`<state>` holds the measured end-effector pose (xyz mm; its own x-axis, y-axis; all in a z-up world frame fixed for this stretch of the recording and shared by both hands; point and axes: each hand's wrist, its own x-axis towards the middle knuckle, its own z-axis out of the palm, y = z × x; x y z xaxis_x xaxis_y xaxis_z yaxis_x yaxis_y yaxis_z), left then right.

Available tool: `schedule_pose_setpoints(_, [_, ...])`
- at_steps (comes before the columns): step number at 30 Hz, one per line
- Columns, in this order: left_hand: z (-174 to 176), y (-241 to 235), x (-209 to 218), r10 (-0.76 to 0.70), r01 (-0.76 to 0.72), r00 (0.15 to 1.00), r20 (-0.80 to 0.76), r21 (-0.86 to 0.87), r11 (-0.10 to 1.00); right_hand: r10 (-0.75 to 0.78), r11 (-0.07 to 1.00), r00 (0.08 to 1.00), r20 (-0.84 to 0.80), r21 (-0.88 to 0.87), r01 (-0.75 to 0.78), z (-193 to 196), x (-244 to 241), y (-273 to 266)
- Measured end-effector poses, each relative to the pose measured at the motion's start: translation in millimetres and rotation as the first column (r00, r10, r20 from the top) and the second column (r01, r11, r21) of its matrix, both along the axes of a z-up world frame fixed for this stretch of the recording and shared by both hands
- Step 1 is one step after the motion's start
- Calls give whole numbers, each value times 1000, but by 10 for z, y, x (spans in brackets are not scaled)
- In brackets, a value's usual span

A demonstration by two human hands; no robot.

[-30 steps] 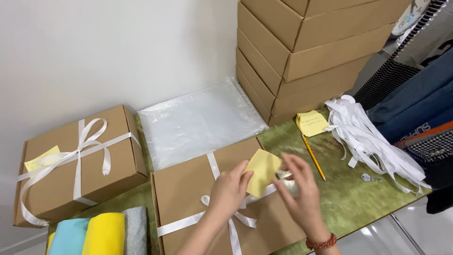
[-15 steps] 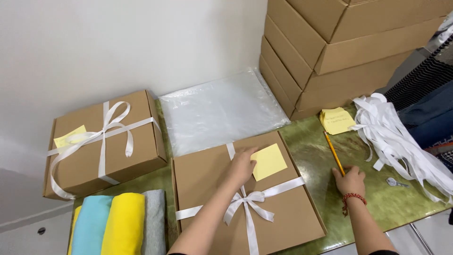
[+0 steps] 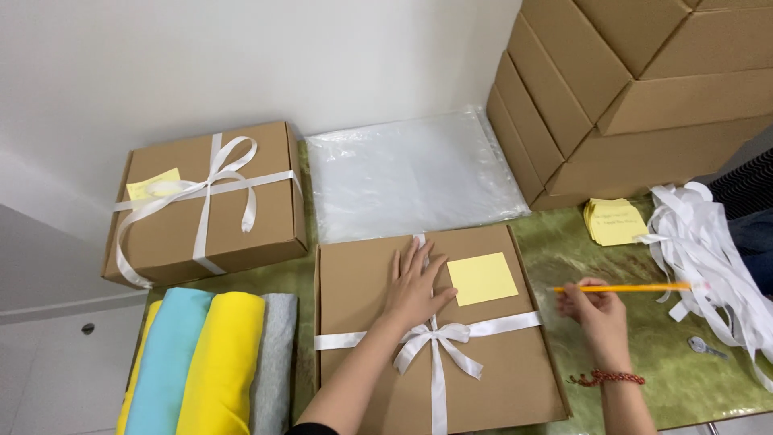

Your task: The person wraps a folded black garment in bubble wrap and places it into a cardboard box. They then close the box, tie it with a white ribbon, and attach a yellow sticky note to the top.

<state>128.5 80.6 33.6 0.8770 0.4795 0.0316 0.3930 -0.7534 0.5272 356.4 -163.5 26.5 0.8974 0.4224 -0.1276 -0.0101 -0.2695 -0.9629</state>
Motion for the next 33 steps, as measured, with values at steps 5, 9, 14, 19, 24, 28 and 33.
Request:
schedule_pose_setpoints(5, [115, 7, 77, 120, -121, 993, -14, -186, 975, 178, 969, 969, -175, 204, -141, 527, -565, 821])
schedule_pose_setpoints(9, [77, 21, 95, 171, -157, 984, 42, -222, 962, 205, 957, 963, -178, 244, -159, 360, -587, 1282])
schedule_pose_setpoints(14, [-33, 31, 97, 193, -172, 979, 67, -241, 955, 207, 968, 968, -142, 172, -181, 75, -595, 1661])
schedule_pose_setpoints(19, [66, 13, 86, 203, -179, 976, 75, -247, 952, 203, 977, 974, 98, 48, -209, -603, -426, 1720])
schedule_pose_setpoints(24, [74, 66, 108, 150, -143, 989, 17, -215, 966, 202, 979, 954, 220, -69, -191, -645, -441, 1676])
schedule_pose_setpoints(28, [49, 245, 121, 113, -120, 991, -74, -103, 987, 144, 989, 977, 158, 16, -149, -339, -611, 1670])
schedule_pose_setpoints(33, [28, 460, 25, 42, -45, 984, -171, -13, 999, 83, 991, 990, 110, 99, -94, -249, -689, 1695])
